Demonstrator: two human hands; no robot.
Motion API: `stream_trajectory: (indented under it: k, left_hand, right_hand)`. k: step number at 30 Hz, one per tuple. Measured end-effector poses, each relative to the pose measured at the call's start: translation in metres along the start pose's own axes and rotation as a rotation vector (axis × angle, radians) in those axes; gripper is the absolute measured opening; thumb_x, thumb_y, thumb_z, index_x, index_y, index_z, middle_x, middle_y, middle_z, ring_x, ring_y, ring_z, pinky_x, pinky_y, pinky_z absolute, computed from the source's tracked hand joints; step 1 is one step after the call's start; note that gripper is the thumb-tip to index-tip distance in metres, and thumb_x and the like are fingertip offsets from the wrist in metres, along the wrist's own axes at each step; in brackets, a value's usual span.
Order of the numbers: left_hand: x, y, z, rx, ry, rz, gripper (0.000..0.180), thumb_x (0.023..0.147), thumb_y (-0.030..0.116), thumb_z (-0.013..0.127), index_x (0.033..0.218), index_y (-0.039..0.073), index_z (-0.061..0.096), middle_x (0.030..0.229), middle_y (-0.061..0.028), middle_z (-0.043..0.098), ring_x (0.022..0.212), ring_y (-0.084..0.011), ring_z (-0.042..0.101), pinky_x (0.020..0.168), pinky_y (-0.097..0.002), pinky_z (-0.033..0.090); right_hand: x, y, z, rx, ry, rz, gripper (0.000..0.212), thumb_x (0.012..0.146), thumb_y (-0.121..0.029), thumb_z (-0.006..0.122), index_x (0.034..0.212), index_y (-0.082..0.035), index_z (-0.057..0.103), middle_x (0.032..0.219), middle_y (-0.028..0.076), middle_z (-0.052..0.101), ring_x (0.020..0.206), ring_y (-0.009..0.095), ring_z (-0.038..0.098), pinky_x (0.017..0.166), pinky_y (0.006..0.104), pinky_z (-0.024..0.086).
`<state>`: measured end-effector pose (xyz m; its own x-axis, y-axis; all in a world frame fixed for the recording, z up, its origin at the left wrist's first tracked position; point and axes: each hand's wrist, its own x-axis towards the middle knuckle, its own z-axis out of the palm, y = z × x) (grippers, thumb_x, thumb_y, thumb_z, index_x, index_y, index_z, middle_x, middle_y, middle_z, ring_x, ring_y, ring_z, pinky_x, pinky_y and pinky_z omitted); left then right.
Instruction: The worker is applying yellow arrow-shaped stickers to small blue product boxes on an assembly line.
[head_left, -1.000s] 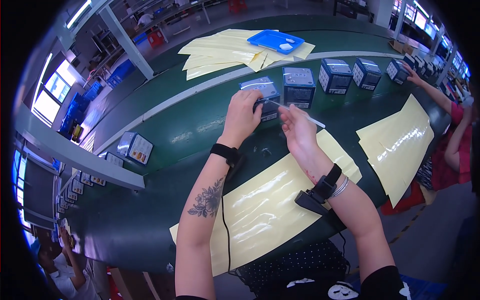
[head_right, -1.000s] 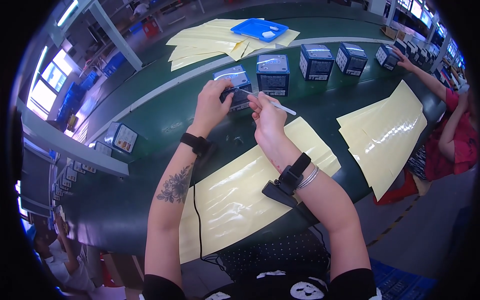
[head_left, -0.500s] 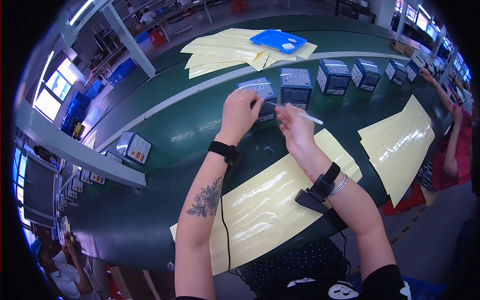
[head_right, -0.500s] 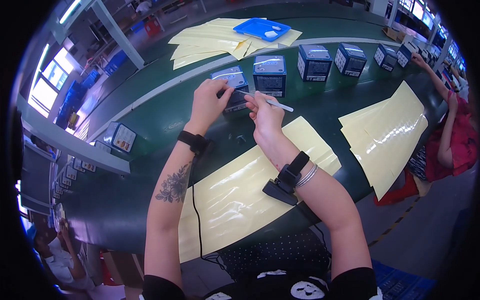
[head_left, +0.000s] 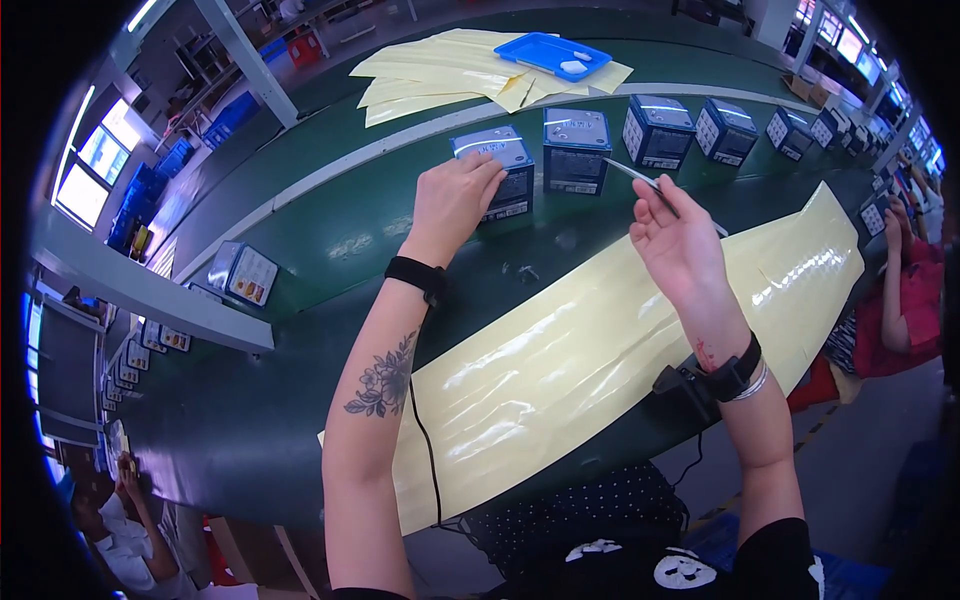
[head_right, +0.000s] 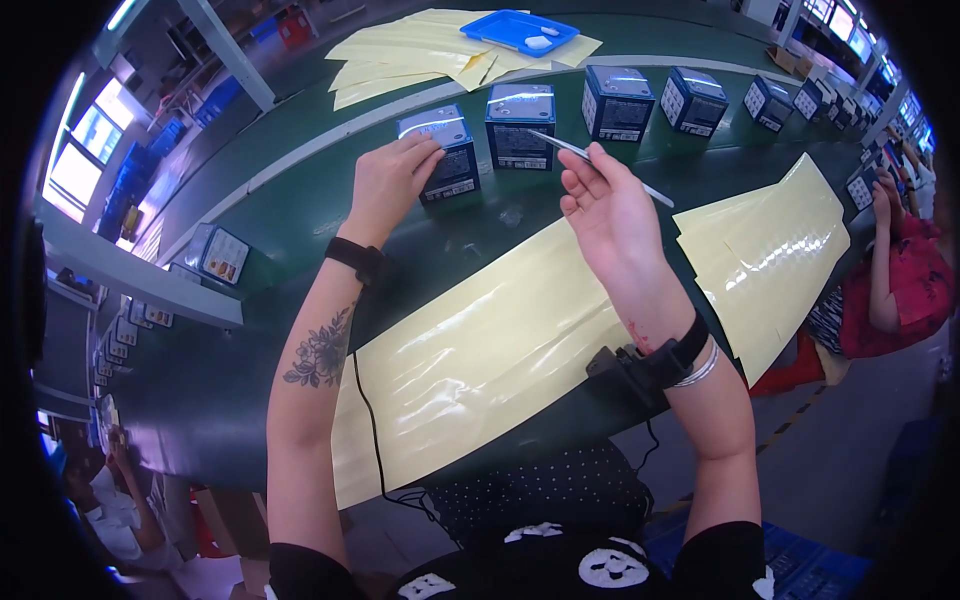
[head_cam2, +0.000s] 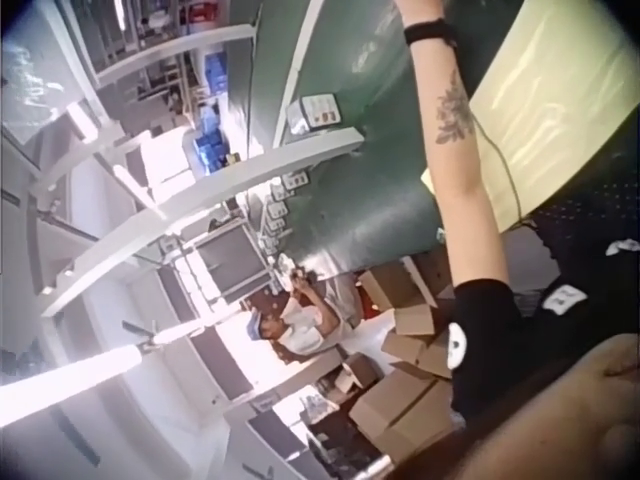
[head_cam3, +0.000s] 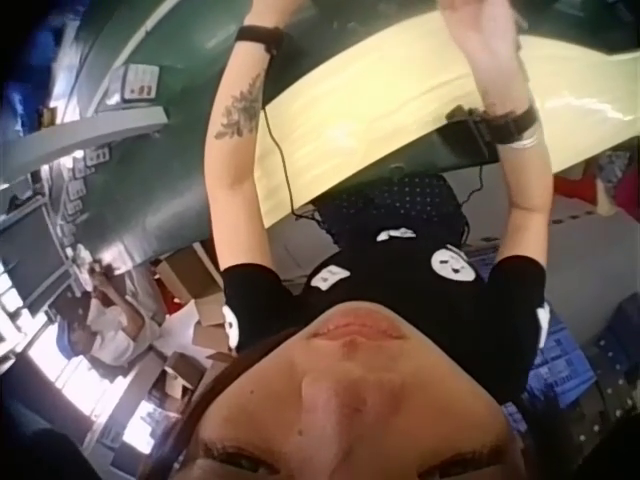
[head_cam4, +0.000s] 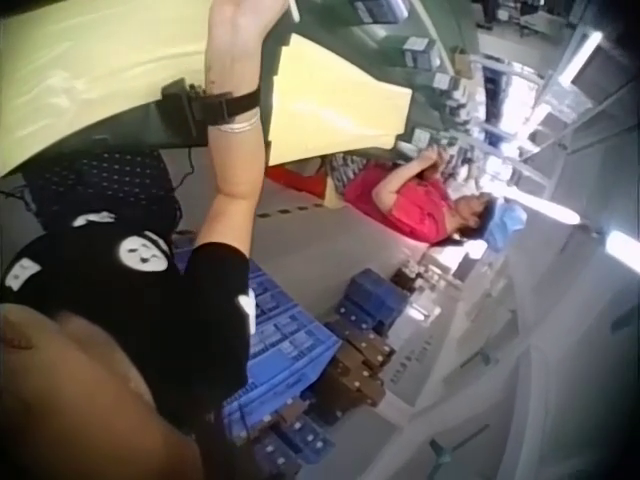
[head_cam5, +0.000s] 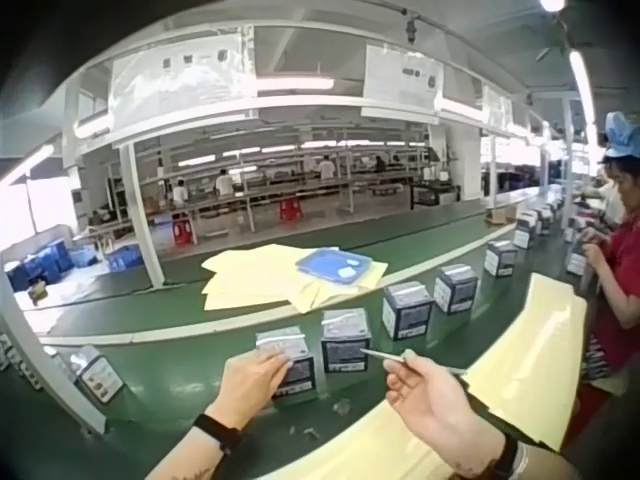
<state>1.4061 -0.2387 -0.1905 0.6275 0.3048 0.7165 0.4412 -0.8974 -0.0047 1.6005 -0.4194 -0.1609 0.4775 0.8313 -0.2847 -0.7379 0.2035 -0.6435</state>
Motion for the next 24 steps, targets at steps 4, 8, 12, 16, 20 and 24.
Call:
stream_trajectory:
  k: [4,8,12,16,20,24]
  left_hand:
    - [-0.006,-0.007,-0.003,0.036,-0.033,0.011,0.015,0.086,0.02,0.066,0.095,0.009,0.07,0.095,-0.0083,0.07,0.087,-0.0263,0.067,0.075,-0.0346,0.054]
    - [-0.007,-0.004,-0.002,-0.002,-0.029,0.003,0.02,0.085,0.021,0.068,0.1,0.009,0.07,0.1,-0.0111,0.07,0.088,-0.0277,0.067,0.075,-0.0343,0.054]
    - [0.0,0.013,-0.01,-0.042,-0.093,-0.183,0.023,0.086,0.024,0.067,0.104,0.01,0.069,0.101,-0.01,0.069,0.091,-0.026,0.067,0.076,-0.0355,0.054]
    - [0.012,0.022,-0.008,0.03,-0.133,-0.289,0.025,0.085,0.023,0.068,0.107,0.009,0.068,0.108,-0.0098,0.068,0.092,-0.027,0.067,0.078,-0.0357,0.054]
    - [0.007,0.003,-0.017,0.038,-0.242,-0.224,0.031,0.085,0.02,0.068,0.114,0.008,0.064,0.119,-0.0119,0.063,0.095,-0.0285,0.066,0.081,-0.0353,0.054]
    - [-0.013,0.026,-0.059,-0.111,-0.341,-0.289,0.052,0.083,0.017,0.069,0.132,0.01,0.051,0.145,-0.0213,0.038,0.121,-0.0386,0.052,0.099,-0.0398,0.046]
  right_hand:
    - [-0.012,-0.025,-0.031,-0.016,0.018,-0.025,0.015,0.097,-0.018,0.057,0.102,-0.004,0.058,0.1,0.007,0.067,0.083,0.013,0.058,0.072,0.0274,0.047]
    - [-0.021,-0.044,-0.072,0.009,0.083,0.012,0.013,0.098,-0.017,0.056,0.101,-0.005,0.059,0.1,0.007,0.067,0.08,0.014,0.059,0.07,0.0278,0.047]
    - [-0.032,-0.061,-0.096,0.026,0.11,-0.015,0.013,0.099,-0.019,0.054,0.098,-0.006,0.058,0.093,0.006,0.065,0.079,0.014,0.06,0.069,0.0275,0.047]
    - [-0.025,-0.084,-0.128,-0.075,-0.002,0.023,0.015,0.099,-0.021,0.052,0.093,-0.008,0.056,0.083,0.004,0.062,0.08,0.014,0.06,0.064,0.0266,0.046]
    - [-0.018,-0.103,-0.13,-0.272,-0.021,0.191,0.019,0.1,-0.024,0.052,0.088,-0.009,0.052,0.075,0.002,0.057,0.076,0.013,0.058,0.058,0.0259,0.044]
    - [-0.004,-0.132,-0.158,-1.2,-0.041,0.188,0.015,0.098,-0.02,0.054,0.092,-0.006,0.053,0.077,0.005,0.058,0.073,0.012,0.057,0.057,0.0261,0.045]
